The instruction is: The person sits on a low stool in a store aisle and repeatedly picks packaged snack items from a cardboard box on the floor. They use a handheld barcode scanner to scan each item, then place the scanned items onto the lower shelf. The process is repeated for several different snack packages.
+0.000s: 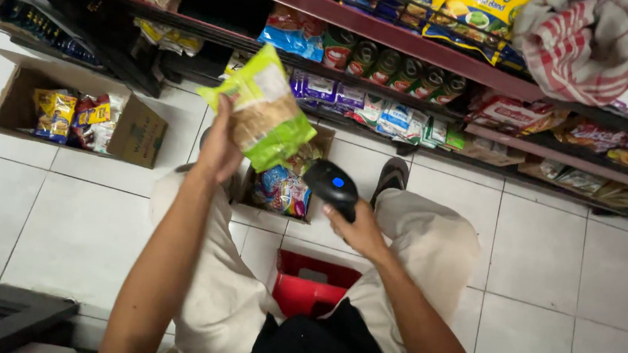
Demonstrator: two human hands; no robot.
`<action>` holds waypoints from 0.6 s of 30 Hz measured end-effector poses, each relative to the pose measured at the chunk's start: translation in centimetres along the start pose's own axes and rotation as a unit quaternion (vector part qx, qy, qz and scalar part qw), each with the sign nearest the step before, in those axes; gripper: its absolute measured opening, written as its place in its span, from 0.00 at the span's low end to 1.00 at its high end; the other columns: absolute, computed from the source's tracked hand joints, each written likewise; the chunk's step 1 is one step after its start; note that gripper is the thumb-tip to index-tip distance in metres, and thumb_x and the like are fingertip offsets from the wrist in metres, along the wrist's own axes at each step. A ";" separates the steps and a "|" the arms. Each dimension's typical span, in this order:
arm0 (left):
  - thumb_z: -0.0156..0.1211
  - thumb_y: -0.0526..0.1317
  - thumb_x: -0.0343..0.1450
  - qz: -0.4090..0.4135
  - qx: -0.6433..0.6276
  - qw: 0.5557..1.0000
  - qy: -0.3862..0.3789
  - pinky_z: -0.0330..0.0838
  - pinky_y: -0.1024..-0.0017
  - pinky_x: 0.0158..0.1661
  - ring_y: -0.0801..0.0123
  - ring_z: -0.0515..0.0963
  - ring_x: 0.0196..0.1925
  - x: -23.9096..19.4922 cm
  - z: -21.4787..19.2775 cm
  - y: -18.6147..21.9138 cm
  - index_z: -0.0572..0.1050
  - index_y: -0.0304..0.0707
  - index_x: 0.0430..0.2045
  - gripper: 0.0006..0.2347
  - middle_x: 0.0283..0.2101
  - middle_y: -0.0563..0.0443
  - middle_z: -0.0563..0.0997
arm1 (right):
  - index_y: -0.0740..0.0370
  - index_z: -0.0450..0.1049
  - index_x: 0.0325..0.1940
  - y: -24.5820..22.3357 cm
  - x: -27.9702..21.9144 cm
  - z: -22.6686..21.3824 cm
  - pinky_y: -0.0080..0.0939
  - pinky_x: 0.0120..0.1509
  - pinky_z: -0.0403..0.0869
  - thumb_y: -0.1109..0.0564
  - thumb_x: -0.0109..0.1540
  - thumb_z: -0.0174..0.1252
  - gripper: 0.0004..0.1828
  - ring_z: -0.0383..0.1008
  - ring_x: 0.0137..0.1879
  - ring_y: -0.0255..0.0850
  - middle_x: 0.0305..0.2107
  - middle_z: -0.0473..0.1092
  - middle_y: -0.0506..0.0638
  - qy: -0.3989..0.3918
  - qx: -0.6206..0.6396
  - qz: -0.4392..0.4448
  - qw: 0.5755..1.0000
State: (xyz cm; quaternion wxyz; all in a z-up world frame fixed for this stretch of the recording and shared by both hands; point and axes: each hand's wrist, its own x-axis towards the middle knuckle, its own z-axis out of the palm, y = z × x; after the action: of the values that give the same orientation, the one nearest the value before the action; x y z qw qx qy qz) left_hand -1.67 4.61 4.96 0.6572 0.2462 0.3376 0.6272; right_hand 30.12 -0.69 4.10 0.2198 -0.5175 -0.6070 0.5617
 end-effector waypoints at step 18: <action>0.42 0.62 0.75 -0.061 -0.068 0.995 -0.049 0.62 0.56 0.70 0.55 0.70 0.70 -1.3 3.1 -1.8 0.61 0.34 0.68 0.33 0.67 0.39 0.70 | 0.66 0.78 0.44 -0.7 -0.7 1.5 0.40 0.34 0.71 0.51 0.62 0.66 0.16 0.68 0.28 0.34 0.21 0.73 0.49 0.025 -0.078 -0.085 0.993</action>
State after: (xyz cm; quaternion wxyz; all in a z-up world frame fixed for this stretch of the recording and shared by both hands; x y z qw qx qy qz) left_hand 1.85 3.42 5.86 0.7252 0.2099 0.2760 0.5949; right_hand 28.80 -1.89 4.58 0.2410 -0.4929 -0.6852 0.4791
